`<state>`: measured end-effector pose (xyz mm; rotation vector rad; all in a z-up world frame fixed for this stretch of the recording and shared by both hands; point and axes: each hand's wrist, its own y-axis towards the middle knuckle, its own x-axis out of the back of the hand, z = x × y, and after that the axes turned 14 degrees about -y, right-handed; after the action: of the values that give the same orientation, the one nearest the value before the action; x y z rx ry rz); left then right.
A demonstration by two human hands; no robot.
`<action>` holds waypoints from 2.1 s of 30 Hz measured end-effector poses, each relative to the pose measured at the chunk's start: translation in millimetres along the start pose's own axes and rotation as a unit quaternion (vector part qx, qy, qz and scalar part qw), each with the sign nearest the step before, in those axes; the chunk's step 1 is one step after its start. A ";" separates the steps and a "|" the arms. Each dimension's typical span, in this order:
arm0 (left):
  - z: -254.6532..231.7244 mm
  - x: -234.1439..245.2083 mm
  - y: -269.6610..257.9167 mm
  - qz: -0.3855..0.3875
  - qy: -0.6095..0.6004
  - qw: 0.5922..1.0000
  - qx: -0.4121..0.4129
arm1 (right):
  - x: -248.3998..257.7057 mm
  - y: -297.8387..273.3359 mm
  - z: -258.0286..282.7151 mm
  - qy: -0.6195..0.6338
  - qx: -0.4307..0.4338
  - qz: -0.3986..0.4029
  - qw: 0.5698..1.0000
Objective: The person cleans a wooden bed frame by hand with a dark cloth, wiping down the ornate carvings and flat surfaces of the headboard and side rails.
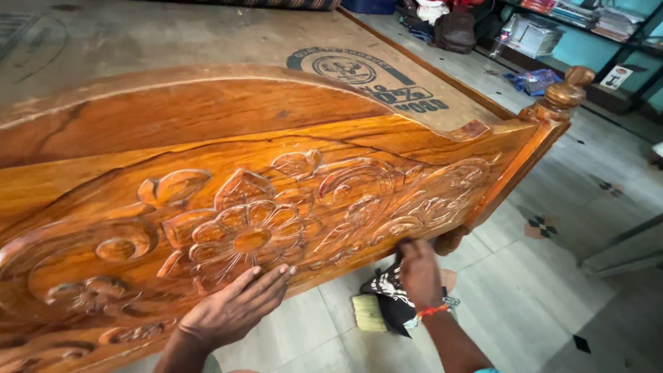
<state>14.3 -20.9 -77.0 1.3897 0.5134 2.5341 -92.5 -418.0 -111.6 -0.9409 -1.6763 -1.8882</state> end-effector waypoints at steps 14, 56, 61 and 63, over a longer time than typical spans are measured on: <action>-31.7 88.2 -46.9 -0.039 -0.222 0.964 0.144 | 23.0 -27.4 146.7 0.031 0.080 0.047 0.995; -112.5 63.7 -276.2 0.064 -0.363 0.603 0.707 | 40.7 -62.8 286.3 0.181 -0.045 0.057 0.981; -118.3 68.9 -284.6 0.043 -0.353 0.608 0.710 | 62.6 -79.0 276.6 0.216 -0.032 0.059 0.974; -122.3 74.3 -284.3 0.052 -0.353 0.609 0.708 | 73.3 -82.8 270.8 0.213 -0.024 0.054 0.975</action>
<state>-125.1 240.9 -192.8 2.5398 2.4693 0.9011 -147.7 -130.8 -105.3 -0.5755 -1.3055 -1.8983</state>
